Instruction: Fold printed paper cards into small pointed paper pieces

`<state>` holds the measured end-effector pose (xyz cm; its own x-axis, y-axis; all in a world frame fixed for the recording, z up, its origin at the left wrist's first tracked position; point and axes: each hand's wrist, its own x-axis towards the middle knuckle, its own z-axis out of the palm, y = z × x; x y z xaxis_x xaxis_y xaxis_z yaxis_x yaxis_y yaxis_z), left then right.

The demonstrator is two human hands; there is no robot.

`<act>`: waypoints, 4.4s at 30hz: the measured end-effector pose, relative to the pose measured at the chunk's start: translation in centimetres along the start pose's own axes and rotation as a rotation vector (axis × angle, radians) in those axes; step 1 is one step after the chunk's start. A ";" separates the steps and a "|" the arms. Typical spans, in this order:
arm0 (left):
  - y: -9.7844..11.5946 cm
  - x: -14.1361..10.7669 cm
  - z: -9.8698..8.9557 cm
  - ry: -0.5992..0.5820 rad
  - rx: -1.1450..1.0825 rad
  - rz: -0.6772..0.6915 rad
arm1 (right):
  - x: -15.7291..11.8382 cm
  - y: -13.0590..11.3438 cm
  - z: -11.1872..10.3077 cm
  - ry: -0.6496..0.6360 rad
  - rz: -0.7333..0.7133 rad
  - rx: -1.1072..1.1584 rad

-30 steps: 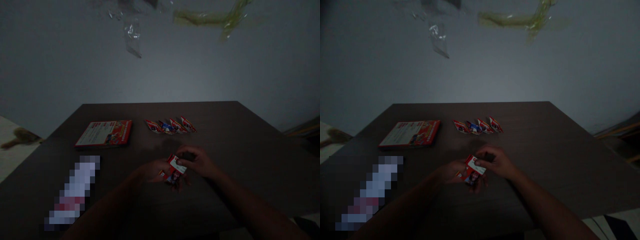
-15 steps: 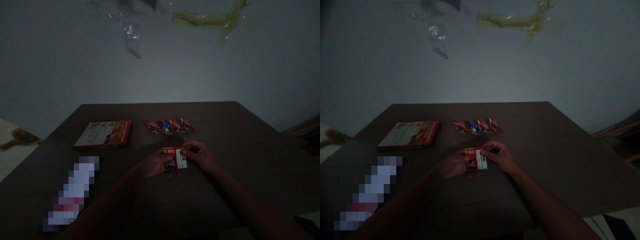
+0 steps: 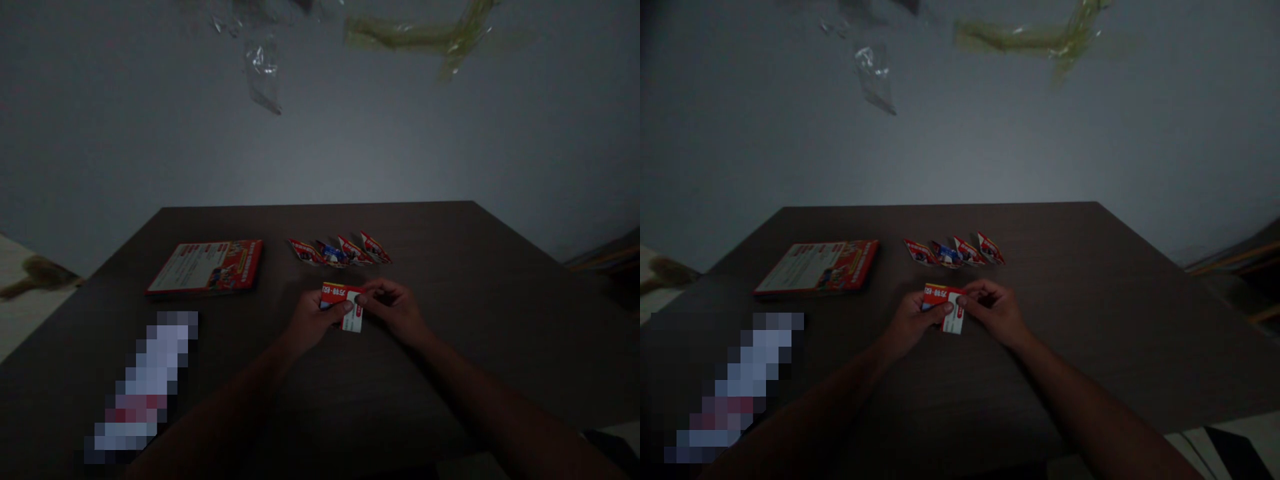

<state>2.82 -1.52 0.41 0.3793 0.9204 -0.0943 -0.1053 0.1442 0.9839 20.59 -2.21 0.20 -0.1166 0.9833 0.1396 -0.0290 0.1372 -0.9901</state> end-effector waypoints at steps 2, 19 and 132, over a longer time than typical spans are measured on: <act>0.0 0.0 -0.1 0.001 -0.021 -0.015 | -0.1 -0.1 -0.2 -0.022 -0.046 -0.055; 0.2 -0.3 -0.3 -0.054 -0.050 -0.064 | -0.3 -0.5 -0.8 -0.068 -0.080 -0.132; -0.1 -0.8 -0.2 -0.030 0.173 0.124 | -0.6 -0.7 -0.8 -0.210 -0.157 -0.436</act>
<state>2.36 -2.22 0.36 0.4008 0.9157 0.0312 0.0054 -0.0363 0.9993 21.47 -2.83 0.82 -0.3426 0.9077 0.2424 0.3497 0.3627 -0.8638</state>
